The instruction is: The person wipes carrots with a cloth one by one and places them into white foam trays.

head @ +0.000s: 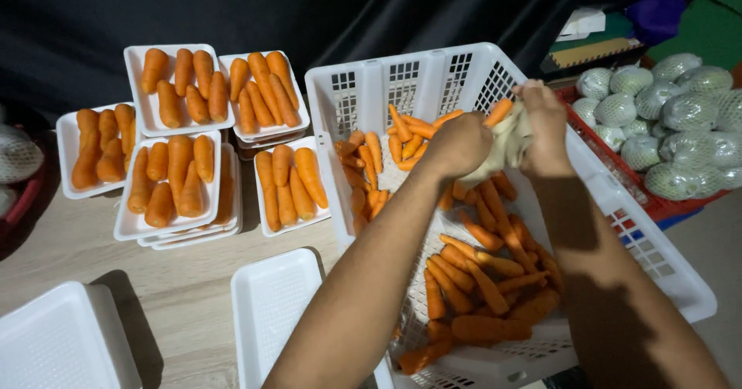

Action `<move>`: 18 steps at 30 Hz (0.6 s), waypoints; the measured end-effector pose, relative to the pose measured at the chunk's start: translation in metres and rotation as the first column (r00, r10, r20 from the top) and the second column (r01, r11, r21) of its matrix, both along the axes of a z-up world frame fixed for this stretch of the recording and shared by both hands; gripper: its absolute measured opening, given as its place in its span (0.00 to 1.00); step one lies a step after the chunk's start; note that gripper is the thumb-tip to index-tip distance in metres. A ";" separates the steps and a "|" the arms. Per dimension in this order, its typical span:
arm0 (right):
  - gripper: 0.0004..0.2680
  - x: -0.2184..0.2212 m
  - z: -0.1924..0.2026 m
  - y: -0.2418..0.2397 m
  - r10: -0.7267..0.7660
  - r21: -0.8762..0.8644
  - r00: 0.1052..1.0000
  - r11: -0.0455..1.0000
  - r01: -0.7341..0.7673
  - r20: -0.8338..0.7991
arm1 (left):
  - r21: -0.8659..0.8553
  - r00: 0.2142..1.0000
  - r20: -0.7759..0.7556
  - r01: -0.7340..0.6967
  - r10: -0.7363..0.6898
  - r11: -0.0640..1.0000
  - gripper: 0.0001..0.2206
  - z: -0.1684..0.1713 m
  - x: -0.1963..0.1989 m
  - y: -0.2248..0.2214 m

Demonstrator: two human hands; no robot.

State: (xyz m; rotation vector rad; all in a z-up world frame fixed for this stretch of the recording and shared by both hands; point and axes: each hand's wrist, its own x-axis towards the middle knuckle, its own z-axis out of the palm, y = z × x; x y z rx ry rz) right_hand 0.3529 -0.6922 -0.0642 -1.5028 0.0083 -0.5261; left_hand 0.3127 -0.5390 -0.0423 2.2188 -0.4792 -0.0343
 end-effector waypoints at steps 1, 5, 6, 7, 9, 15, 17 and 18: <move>0.09 -0.015 0.011 0.011 0.000 0.000 1.000 1.000 0.000 0.002 | 0.000 1.000 0.002 0.000 0.000 1.000 0.21 0.003 -0.003 0.003; 0.08 -0.010 0.002 0.015 0.015 -0.370 0.999 0.929 -0.027 -0.037 | -0.009 0.999 -0.034 -0.027 0.027 1.000 0.20 0.011 -0.009 0.009; 0.10 0.007 -0.013 0.007 0.008 -0.472 0.999 0.881 -0.032 -0.052 | -0.004 0.999 -0.035 -0.033 0.033 0.999 0.20 0.013 -0.010 0.011; 0.10 0.011 -0.018 0.002 0.011 -0.472 0.999 0.881 -0.034 -0.052 | -0.004 0.999 -0.035 -0.036 0.036 0.999 0.20 0.012 -0.008 0.010; 0.09 0.019 -0.026 -0.008 -0.110 -0.563 0.992 0.824 0.057 -0.061 | -0.036 0.997 -0.075 -0.033 0.031 0.999 0.19 0.011 -0.004 0.007; 0.06 0.018 -0.023 -0.015 -0.191 -0.376 0.981 0.912 0.163 -0.039 | -0.059 0.999 -0.043 -0.014 0.011 0.998 0.17 0.033 -0.022 0.015; 0.06 -0.013 0.007 0.001 -0.149 -0.249 0.985 0.961 0.122 -0.091 | -0.118 0.999 -0.047 -0.021 0.015 0.993 0.16 0.040 -0.033 0.019; 0.07 -0.029 0.022 0.010 -0.097 -0.117 0.986 0.990 0.081 -0.139 | -0.177 0.998 -0.053 -0.030 0.021 0.984 0.16 0.042 -0.038 0.022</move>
